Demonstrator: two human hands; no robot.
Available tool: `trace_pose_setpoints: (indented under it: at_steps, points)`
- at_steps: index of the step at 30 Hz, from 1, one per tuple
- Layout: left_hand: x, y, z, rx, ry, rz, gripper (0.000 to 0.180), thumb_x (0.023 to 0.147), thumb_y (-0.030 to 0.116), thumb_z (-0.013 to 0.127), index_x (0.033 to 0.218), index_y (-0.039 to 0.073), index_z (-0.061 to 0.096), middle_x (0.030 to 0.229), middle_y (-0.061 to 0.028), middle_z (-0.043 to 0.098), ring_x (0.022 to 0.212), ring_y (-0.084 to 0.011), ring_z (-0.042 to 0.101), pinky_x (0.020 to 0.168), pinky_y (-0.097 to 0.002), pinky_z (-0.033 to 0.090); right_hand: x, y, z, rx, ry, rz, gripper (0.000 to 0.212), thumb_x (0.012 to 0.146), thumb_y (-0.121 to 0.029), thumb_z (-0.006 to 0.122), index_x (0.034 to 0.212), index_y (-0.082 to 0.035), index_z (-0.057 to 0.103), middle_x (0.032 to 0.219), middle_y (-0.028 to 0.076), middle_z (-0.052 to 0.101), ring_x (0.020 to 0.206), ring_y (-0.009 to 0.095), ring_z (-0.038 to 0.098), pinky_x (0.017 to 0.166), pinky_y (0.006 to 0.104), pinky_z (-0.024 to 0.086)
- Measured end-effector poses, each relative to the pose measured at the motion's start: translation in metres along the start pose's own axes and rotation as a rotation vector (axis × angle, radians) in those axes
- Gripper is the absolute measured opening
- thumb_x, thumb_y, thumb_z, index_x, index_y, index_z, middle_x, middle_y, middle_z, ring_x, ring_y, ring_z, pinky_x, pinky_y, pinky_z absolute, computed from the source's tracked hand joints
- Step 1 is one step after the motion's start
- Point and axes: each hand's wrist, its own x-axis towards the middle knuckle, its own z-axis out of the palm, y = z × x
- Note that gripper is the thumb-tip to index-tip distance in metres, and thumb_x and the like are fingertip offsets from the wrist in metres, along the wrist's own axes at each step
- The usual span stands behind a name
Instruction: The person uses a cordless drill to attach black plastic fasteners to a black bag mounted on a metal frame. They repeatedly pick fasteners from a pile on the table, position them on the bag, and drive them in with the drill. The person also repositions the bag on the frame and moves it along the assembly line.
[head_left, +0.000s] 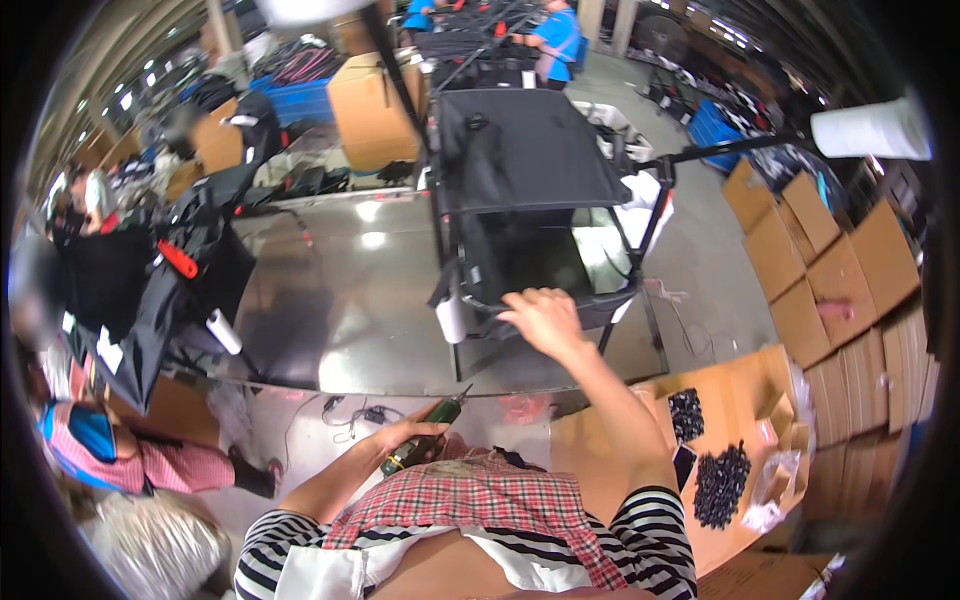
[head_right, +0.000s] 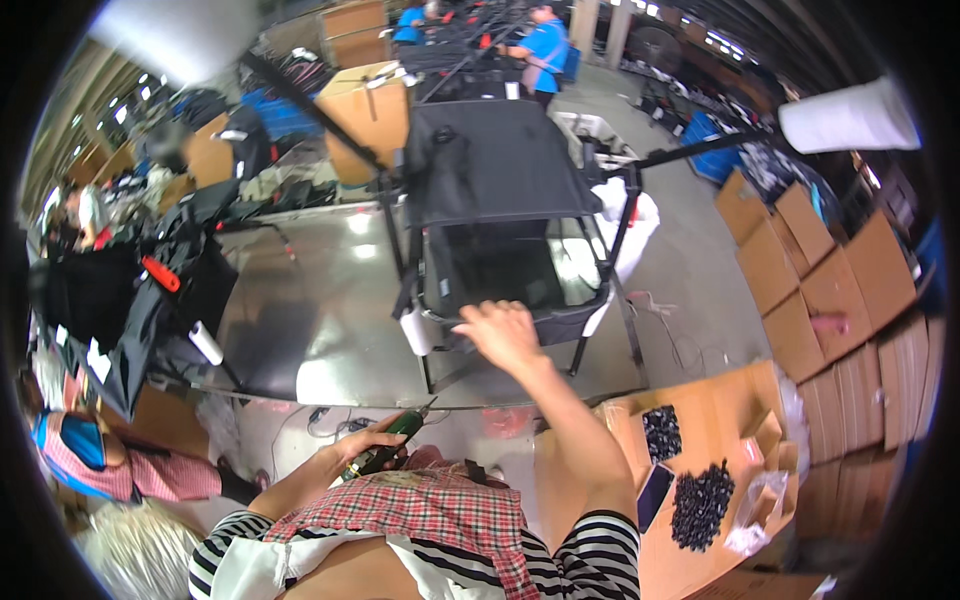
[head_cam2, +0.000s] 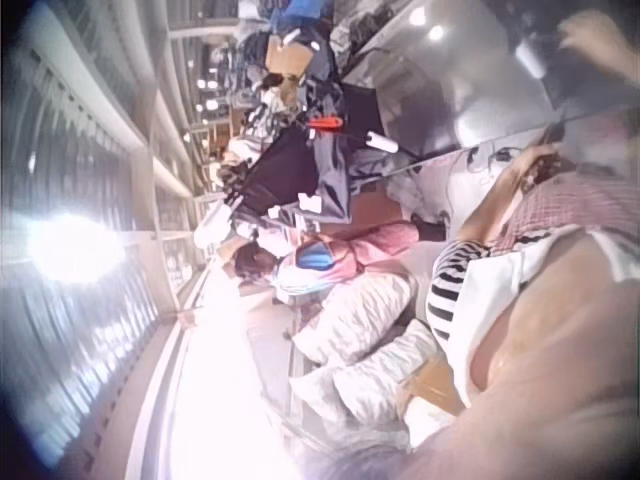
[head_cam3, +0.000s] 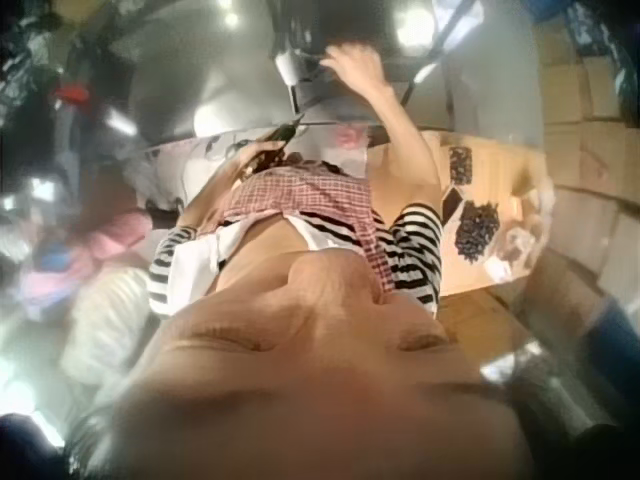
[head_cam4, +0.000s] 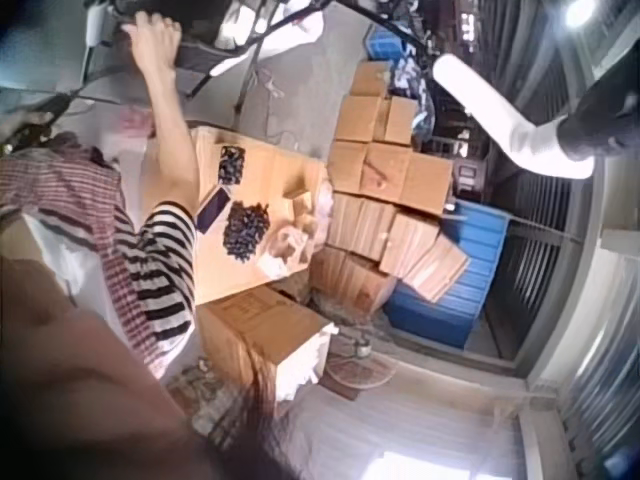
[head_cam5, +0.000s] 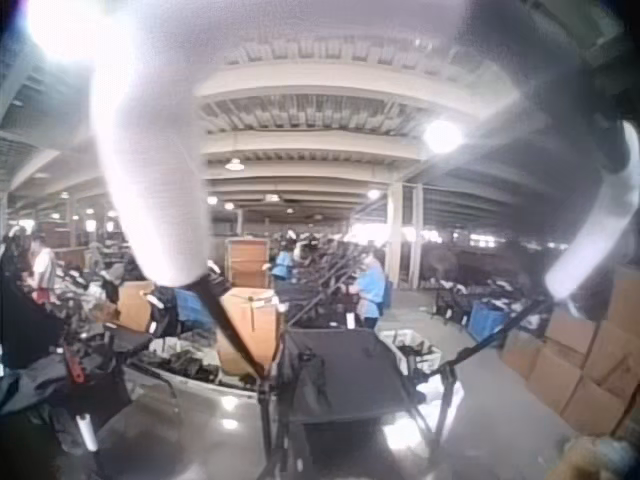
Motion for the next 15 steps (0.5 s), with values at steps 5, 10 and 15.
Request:
trace_pose_setpoints:
  at_steps: [5, 10, 15]
  points:
    - [0.035, 0.000, 0.021, 0.144, -0.017, -0.078, 0.089, 0.087, 0.026, 0.076, 0.159, 0.019, 0.024, 0.117, -0.0079, 0.057, 0.071, -0.0161, 0.063, 0.059, -0.0294, 0.052, -0.024, -0.021, -0.022, 0.283, -0.008, 0.098, 0.039, 0.090, -0.034, 0.069, 0.123, -0.014, 0.068, 0.107, 0.008, 0.068, 0.103, 0.030, 0.064, 0.093, 0.0426, 0.047]
    - [0.042, 0.010, 0.052, 0.207, -0.011, -0.148, 0.089, 0.087, 0.025, 0.075, 0.159, 0.014, 0.024, 0.139, -0.0081, 0.053, 0.116, -0.0178, 0.056, 0.092, -0.0297, 0.049, -0.011, -0.050, -0.177, 1.405, 0.462, -0.559, 0.040, 0.094, -0.013, 0.060, 0.132, 0.000, 0.058, 0.134, 0.017, 0.058, 0.122, 0.032, 0.056, 0.104, 0.0412, 0.041]
    - [0.033, 0.001, 0.063, 0.198, 0.019, -0.243, 0.088, 0.087, 0.024, 0.075, 0.159, 0.012, 0.026, 0.139, -0.0081, 0.053, 0.118, -0.0181, 0.055, 0.093, -0.0297, 0.048, -0.012, -0.091, -0.222, 1.924, 0.221, -0.983, 0.039, 0.091, -0.012, 0.060, 0.128, -0.001, 0.059, 0.128, 0.016, 0.060, 0.115, 0.030, 0.058, 0.097, 0.0395, 0.043]
